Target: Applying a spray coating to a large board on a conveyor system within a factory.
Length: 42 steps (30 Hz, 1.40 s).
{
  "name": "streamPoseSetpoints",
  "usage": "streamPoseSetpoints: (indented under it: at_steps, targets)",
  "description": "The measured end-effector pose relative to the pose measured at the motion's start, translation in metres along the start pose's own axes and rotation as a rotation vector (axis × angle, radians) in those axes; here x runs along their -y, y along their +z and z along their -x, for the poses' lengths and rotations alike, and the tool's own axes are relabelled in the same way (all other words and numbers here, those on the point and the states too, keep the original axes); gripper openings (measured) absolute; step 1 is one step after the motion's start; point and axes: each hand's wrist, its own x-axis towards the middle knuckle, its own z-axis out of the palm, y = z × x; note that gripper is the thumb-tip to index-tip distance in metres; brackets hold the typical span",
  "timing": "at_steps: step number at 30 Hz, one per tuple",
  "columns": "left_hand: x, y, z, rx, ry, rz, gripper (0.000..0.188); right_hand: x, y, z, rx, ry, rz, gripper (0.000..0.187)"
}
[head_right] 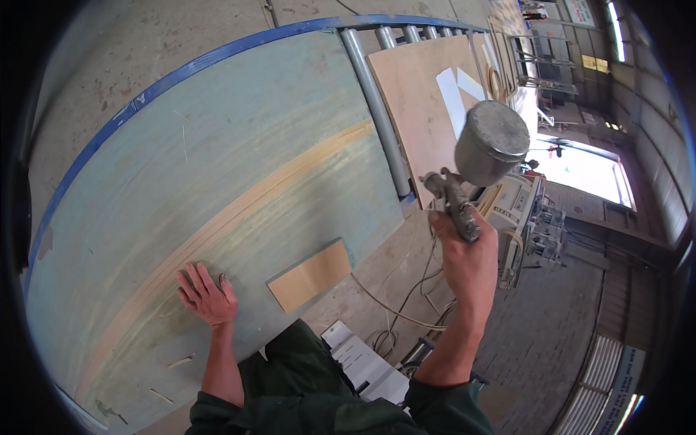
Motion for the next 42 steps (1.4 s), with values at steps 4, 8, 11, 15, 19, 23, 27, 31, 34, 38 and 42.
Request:
streamPoseSetpoints:
  at_steps: [4,8,11,15,19,23,27,31,34,38,42]
  targets:
    - [-0.001,0.002,0.001,0.004,0.002,-0.016,0.067,-0.015,-0.012,0.002,-0.043,0.233,-0.038,0.034]
    - [-0.003,0.002,0.002,0.005,0.002,-0.025,0.067,-0.032,-0.015,0.015,-0.047,0.168,-0.100,0.033]
    - [-0.003,0.002,0.003,0.003,0.004,-0.026,0.068,-0.041,-0.019,0.032,0.027,0.224,-0.212,0.035]
    - [-0.003,0.003,0.004,0.005,0.008,-0.046,0.068,-0.049,-0.030,0.049,0.224,0.302,-0.374,0.043]
    - [-0.004,0.003,0.004,0.002,0.008,-0.051,0.068,-0.061,-0.028,0.043,0.265,0.274,-0.401,0.042]
    - [-0.005,0.003,0.004,0.000,-0.001,-0.058,0.068,-0.075,-0.015,0.024,0.097,0.219,-0.388,0.036]
    - [-0.006,0.003,0.006,0.007,-0.012,-0.060,0.068,-0.086,-0.011,0.008,-0.045,0.158,-0.358,0.039]
    - [-0.007,0.004,0.006,-0.007,-0.010,-0.064,0.068,-0.095,-0.008,0.000,-0.103,0.171,-0.342,0.041]
    - [-0.007,0.003,0.006,-0.009,-0.010,-0.056,0.068,-0.100,0.000,0.003,-0.079,0.189,-0.369,0.040]
    - [-0.007,0.003,0.006,-0.020,-0.010,-0.027,0.069,-0.101,0.014,0.030,-0.026,0.232,-0.469,0.039]
    - [-0.005,0.005,0.007,-0.030,-0.011,-0.022,0.069,-0.097,0.020,0.066,0.092,0.202,-0.476,0.038]
